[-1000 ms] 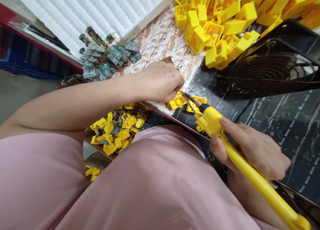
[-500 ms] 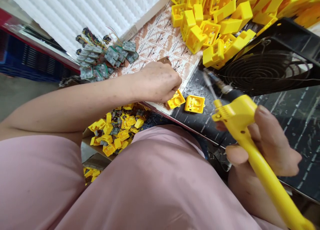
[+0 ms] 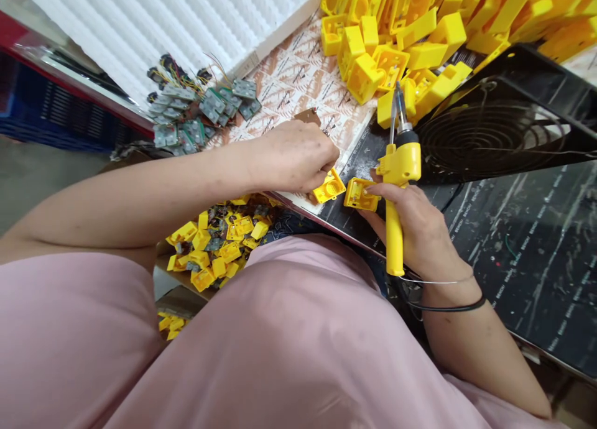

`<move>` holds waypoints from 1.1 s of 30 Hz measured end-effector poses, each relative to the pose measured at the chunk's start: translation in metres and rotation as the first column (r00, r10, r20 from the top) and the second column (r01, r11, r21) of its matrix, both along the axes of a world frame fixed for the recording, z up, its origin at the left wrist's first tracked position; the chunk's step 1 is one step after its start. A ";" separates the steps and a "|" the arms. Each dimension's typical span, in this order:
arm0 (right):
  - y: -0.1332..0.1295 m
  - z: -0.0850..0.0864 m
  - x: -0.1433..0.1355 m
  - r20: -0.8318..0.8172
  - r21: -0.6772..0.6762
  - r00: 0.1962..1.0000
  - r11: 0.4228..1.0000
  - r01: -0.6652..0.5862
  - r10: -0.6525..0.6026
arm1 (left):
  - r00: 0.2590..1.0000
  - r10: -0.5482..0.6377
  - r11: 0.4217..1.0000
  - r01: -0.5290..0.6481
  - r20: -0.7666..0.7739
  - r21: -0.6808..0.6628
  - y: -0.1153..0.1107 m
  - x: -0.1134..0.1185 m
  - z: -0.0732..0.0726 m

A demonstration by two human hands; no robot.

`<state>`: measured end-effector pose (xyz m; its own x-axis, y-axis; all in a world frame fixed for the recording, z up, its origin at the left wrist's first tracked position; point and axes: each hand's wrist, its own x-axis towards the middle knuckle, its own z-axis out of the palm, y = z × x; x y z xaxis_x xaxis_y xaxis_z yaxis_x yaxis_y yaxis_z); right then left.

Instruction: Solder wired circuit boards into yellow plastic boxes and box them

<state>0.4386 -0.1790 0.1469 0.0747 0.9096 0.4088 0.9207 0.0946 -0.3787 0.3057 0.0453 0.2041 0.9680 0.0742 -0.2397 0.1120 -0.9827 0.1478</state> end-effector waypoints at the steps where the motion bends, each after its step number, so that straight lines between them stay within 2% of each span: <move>1: -0.001 0.000 0.000 0.004 0.005 1.000 1.000 0.015 -0.015 | 1.000 0.003 1.000 -0.003 0.012 -0.009 0.002 -0.003 0.003; 5: -0.004 0.008 -0.001 0.041 0.015 0.992 0.993 0.116 -0.116 | 0.987 0.139 0.989 -0.143 0.085 0.042 0.020 -0.017 0.024; 7: 0.002 0.012 -0.001 0.092 0.053 0.982 0.986 0.158 -0.163 | 0.974 0.186 0.976 -0.198 0.132 0.090 0.033 -0.020 0.028; 9: 0.016 0.015 0.000 0.138 0.088 0.971 0.979 0.186 -0.197 | 0.988 0.107 0.985 -0.120 0.107 0.123 0.046 -0.014 0.019; 12: 0.043 0.010 0.004 0.173 0.042 0.966 0.981 0.188 -0.192 | 0.995 -0.070 0.993 0.061 0.078 0.104 0.060 0.000 -0.010; 14: 0.057 0.004 0.006 0.169 -0.020 0.976 0.989 0.144 -0.138 | 0.991 -0.083 0.992 0.072 0.101 0.105 0.066 0.004 -0.025; 17: 0.065 -0.001 0.005 0.099 -0.055 0.994 0.998 0.042 -0.037 | 0.993 -0.006 0.996 -0.004 0.118 0.088 0.068 -0.010 -0.028; 21: 0.067 -0.004 -0.006 0.034 -0.003 0.996 0.997 0.083 -0.083 | 0.981 0.145 0.989 -0.139 0.130 -0.059 0.058 -0.039 -0.019; 24: 0.072 -0.008 -0.017 0.043 -0.038 0.998 0.999 0.035 -0.033 | 0.955 0.248 0.956 -0.214 0.161 -0.202 0.047 -0.048 -0.021; 26: 0.072 -0.009 -0.023 0.052 -0.079 0.999 0.997 -0.002 0.006 | 0.934 0.316 0.911 -0.249 0.166 -0.330 0.042 -0.049 -0.027; 29: 0.066 -0.007 -0.026 0.053 -0.118 0.997 0.991 -0.057 0.063 | 0.910 0.395 0.800 -0.273 0.127 -0.534 0.036 -0.048 -0.034; 31: 0.059 -0.002 -0.025 0.054 -0.072 0.996 0.995 -0.064 0.068 | 0.907 0.412 0.737 -0.277 0.085 -0.617 0.034 -0.048 -0.035; 33: 0.050 0.007 -0.022 0.039 0.035 0.999 0.999 0.002 -0.003 | 0.913 0.405 0.716 -0.282 0.050 -0.639 0.033 -0.046 -0.033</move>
<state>0.4165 -0.1287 0.1541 0.0599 0.8946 0.4429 0.9351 0.1050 -0.3386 0.2596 0.0788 0.1713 0.9335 0.3084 -0.1827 0.3358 -0.5737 0.7471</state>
